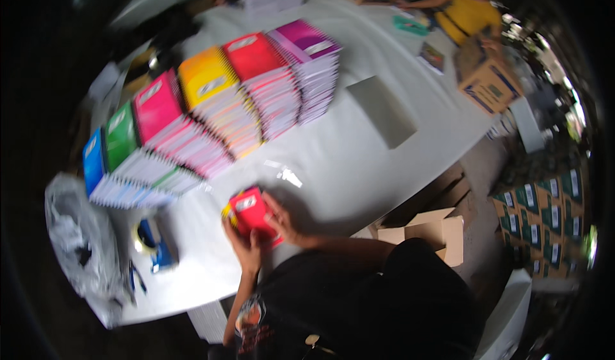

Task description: The person uses pliers to trim the spiral binding of a stack of purple notebooks. They then place the trimmed notebooks into a clear plastic bag and arrange them on a table alongside stacks of other colorful notebooks. The person also handles a cardboard box and a tape dispenser during the process.

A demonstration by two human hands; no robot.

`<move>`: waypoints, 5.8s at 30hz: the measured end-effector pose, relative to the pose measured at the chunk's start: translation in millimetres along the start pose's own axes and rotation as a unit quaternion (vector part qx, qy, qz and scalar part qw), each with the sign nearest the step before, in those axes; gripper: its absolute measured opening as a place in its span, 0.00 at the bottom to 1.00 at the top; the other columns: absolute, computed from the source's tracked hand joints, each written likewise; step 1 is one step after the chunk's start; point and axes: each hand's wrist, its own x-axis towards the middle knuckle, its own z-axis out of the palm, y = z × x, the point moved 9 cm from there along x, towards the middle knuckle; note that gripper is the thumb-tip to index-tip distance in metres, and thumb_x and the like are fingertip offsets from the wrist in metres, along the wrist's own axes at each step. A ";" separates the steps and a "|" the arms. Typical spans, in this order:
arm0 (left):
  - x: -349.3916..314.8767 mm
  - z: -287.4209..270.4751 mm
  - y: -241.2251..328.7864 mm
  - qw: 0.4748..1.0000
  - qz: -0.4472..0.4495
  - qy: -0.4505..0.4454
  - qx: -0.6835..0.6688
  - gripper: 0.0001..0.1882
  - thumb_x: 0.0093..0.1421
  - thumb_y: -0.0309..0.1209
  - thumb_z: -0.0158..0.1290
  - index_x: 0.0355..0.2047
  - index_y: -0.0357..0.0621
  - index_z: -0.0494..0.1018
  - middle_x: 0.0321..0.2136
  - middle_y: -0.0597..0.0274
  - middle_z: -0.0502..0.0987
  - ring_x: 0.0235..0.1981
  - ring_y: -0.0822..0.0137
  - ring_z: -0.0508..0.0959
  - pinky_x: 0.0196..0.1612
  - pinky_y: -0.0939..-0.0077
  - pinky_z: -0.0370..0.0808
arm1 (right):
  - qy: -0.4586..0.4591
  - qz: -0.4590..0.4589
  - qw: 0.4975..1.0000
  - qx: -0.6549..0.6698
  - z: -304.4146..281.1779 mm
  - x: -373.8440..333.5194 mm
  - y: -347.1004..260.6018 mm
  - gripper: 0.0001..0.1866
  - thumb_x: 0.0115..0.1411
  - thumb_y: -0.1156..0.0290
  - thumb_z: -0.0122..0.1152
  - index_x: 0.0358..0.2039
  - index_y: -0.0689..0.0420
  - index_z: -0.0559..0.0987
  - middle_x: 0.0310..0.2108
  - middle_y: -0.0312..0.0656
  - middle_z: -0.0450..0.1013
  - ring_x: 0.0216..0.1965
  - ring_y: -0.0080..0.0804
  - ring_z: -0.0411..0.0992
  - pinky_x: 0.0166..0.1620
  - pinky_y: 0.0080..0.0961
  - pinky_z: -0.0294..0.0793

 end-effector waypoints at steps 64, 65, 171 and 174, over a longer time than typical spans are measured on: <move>-61.0 -25.0 -16.1 0.898 -0.091 -0.155 0.401 0.58 0.49 0.71 0.39 0.63 0.32 0.41 0.64 0.42 0.40 0.66 0.46 0.39 0.62 0.41 0.35 | -0.043 0.089 0.991 0.086 4.4 0.3 -15.3 0.17 0.55 0.75 0.62 0.44 0.61 0.69 0.39 0.38 0.73 0.39 0.22 0.71 0.45 0.22 0.71; -64.9 -33.5 -18.2 0.894 -0.108 -0.150 0.409 0.57 0.49 0.70 0.39 0.63 0.33 0.41 0.65 0.43 0.40 0.66 0.46 0.38 0.62 0.41 0.35 | -0.040 0.084 0.990 0.109 8.7 3.4 -19.8 0.17 0.55 0.75 0.61 0.44 0.61 0.69 0.39 0.38 0.73 0.39 0.22 0.71 0.45 0.22 0.71; -20.5 -62.5 -28.5 0.883 -0.090 -0.168 0.430 0.41 0.55 0.46 0.50 0.63 0.41 0.47 0.65 0.53 0.45 0.65 0.50 0.44 0.63 0.51 0.43 | -0.101 0.295 0.941 -0.132 42.1 16.5 7.6 0.24 0.49 0.52 0.66 0.37 0.62 0.80 0.28 0.40 0.77 0.27 0.23 0.73 0.30 0.24 0.71; -20.8 -64.8 -24.9 0.879 -0.094 -0.162 0.438 0.41 0.55 0.48 0.49 0.63 0.41 0.48 0.65 0.54 0.45 0.65 0.52 0.44 0.63 0.52 0.43 | -0.108 0.302 0.935 -0.151 43.1 17.2 -6.2 0.24 0.50 0.52 0.66 0.37 0.62 0.80 0.28 0.40 0.77 0.27 0.24 0.73 0.31 0.25 0.71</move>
